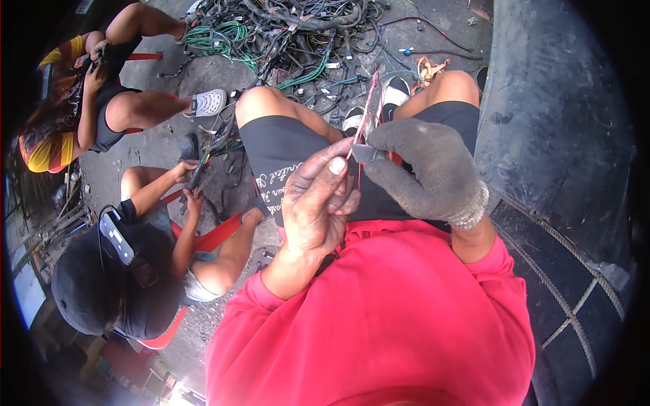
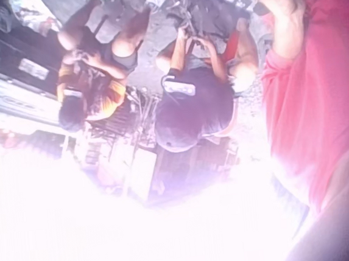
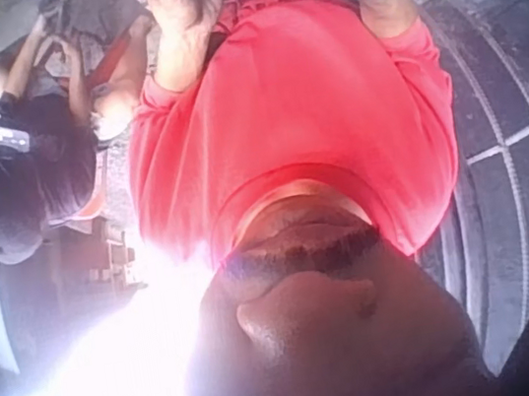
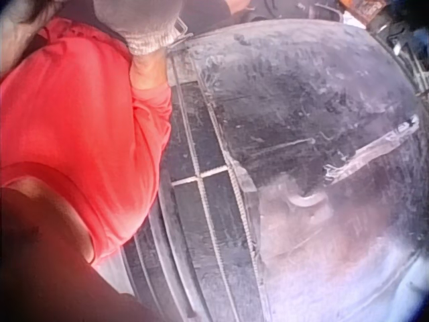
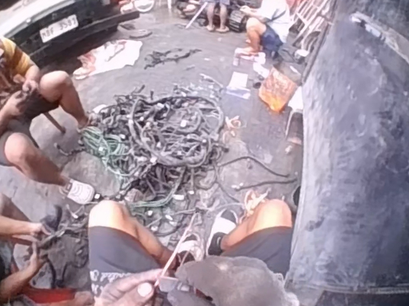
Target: Stripping insulation from electrical wires using a hand tool.
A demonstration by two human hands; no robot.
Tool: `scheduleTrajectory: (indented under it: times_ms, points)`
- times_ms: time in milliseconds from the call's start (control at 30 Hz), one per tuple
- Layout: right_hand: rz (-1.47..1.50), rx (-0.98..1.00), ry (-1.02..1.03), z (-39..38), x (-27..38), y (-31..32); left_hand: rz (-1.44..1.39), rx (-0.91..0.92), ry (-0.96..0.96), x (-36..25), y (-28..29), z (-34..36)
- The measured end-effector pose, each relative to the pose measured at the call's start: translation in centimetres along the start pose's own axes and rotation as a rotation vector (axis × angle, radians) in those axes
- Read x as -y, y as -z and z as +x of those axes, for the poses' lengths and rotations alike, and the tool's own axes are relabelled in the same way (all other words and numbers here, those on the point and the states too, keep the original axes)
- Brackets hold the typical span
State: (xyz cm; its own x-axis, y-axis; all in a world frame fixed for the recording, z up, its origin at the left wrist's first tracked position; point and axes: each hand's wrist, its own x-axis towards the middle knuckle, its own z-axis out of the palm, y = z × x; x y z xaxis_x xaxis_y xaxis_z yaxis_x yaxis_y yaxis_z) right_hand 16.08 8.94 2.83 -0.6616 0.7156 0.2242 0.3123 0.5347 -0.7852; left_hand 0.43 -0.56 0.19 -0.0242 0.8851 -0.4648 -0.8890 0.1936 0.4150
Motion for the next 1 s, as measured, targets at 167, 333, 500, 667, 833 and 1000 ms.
scheduleTrajectory:
  times_ms: [167,333,500,667,833,1000]
  points:
    - [0.017,0.003,0.049,0.1,0.1,-0.4,0.011,-0.012,0.015,0.0,-0.2,0.0]
    - [0.013,-0.017,0.064,0.2,0.0,-0.7,0.010,0.001,-0.002,0.0,0.0,-0.1]
    - [0.032,-0.011,0.054,0.4,0.2,-0.7,0.052,0.009,-0.012,0.2,0.0,0.1]
    - [0.062,0.001,0.016,0.4,0.3,-0.8,0.075,-0.001,-0.044,0.4,0.1,0.1]
    - [0.049,-0.004,0.021,0.2,0.0,-0.9,0.066,-0.026,-0.036,0.4,-0.1,0.0]
    - [-0.190,-0.088,-0.068,0.7,-0.5,0.6,0.060,0.019,-0.015,0.2,0.2,-0.6]
